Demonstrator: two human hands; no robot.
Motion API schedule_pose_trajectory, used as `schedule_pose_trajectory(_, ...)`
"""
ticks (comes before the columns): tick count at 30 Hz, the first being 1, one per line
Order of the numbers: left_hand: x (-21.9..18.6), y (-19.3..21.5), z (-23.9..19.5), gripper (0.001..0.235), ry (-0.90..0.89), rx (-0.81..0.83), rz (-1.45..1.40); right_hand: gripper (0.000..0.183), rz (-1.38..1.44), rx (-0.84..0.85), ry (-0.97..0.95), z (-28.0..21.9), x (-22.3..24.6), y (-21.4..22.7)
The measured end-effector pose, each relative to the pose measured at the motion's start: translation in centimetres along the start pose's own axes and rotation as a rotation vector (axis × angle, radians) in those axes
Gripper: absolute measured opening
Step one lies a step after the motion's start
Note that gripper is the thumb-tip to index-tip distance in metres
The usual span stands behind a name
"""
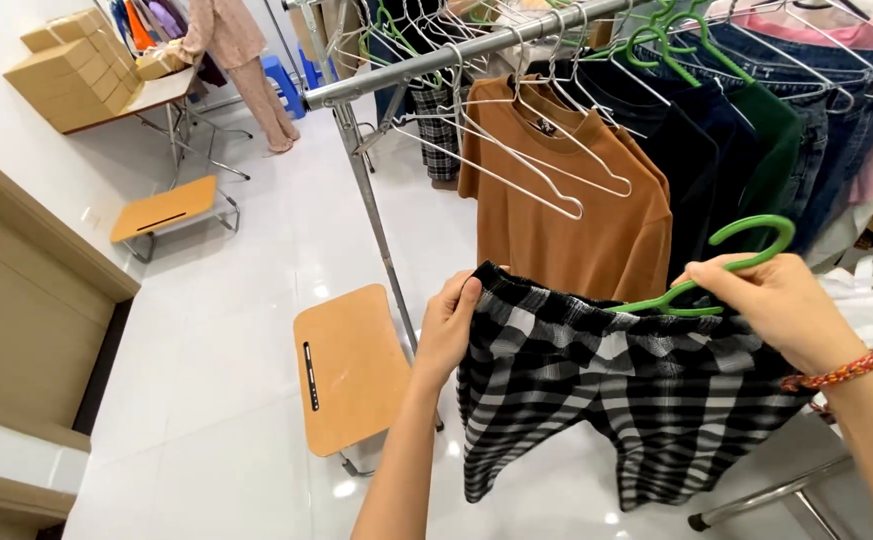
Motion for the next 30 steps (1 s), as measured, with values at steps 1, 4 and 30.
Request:
schedule_pose_trajectory(1, -0.1, 0.3, 0.1, 0.039, -0.004, -0.003, 0.0, 0.03, -0.002, 0.001, 0.005, 0.5, -0.2, -0.5)
schedule_pose_trajectory(4, -0.1, 0.3, 0.2, 0.033, -0.02, 0.067, 0.206, 0.031, -0.15, 0.034, 0.046, 1.5, -0.1, -2.2)
schedule_pose_trajectory(30, -1.3, -4.6, -0.3, 0.019, -0.529, -0.039, 1.071, 0.03, -0.179, 0.262, 0.168, 0.0, 1.2, -6.4)
Point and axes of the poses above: each hand's wrist, its own z-axis towards the middle knuckle, its own y-axis out of the back of the hand, x = y × z, the point moved 4 cm from there along z, towards the middle knuckle, and after that the axes turned 10 degrees about x, right-handed, at the moved point
